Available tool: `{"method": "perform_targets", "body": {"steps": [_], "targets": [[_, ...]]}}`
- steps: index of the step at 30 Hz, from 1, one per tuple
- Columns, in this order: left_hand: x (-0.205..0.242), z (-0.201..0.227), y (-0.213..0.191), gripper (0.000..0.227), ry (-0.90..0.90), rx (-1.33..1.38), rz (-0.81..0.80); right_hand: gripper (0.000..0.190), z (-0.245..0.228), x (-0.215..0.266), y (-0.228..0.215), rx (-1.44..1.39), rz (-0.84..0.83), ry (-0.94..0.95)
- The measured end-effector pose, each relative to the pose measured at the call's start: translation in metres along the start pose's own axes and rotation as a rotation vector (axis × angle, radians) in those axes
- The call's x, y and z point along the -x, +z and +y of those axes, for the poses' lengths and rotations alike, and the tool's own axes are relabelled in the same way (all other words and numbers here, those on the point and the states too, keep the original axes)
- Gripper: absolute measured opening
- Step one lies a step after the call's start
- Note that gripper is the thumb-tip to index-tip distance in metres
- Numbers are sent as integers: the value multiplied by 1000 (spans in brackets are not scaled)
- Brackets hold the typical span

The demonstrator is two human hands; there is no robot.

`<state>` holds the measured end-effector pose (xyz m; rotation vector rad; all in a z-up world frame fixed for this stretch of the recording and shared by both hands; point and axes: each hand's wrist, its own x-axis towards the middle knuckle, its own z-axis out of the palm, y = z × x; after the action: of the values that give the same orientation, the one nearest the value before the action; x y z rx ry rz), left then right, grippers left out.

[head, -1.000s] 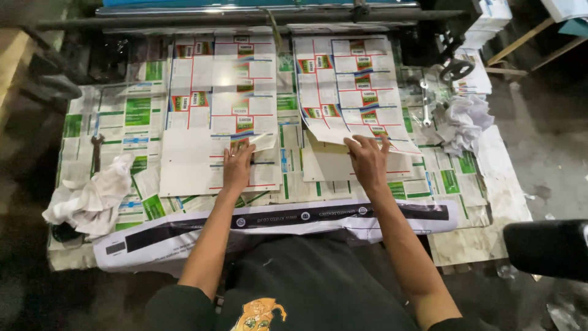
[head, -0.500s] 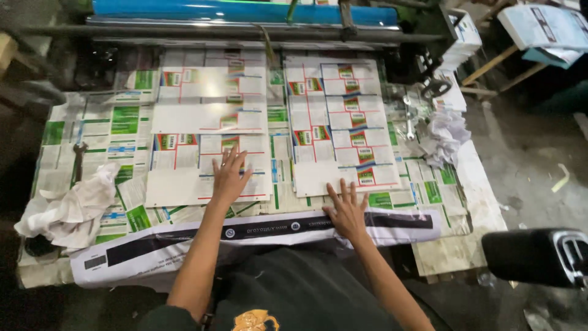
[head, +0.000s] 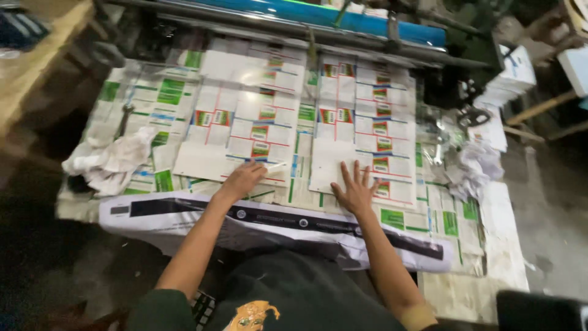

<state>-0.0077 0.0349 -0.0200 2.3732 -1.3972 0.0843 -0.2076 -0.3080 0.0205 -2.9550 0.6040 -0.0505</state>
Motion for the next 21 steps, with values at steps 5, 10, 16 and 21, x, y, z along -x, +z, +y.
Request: {"method": "perform_targets", "body": {"steps": [5,10,16,21], "targets": [[6,22,9,18,-16,-49,205,84,7,-35,1,-22,-23,-79],[-7,35,-13,22,-130,80,274,86,11,-79,9,-20,-53,-52],[-17,97,-104,36,-154,-11,600,94,22,-29,-1,86,-52,-66],[19,72,-5,38,-312,38,217,104,22,36,-17,64,-177,-141]]}}
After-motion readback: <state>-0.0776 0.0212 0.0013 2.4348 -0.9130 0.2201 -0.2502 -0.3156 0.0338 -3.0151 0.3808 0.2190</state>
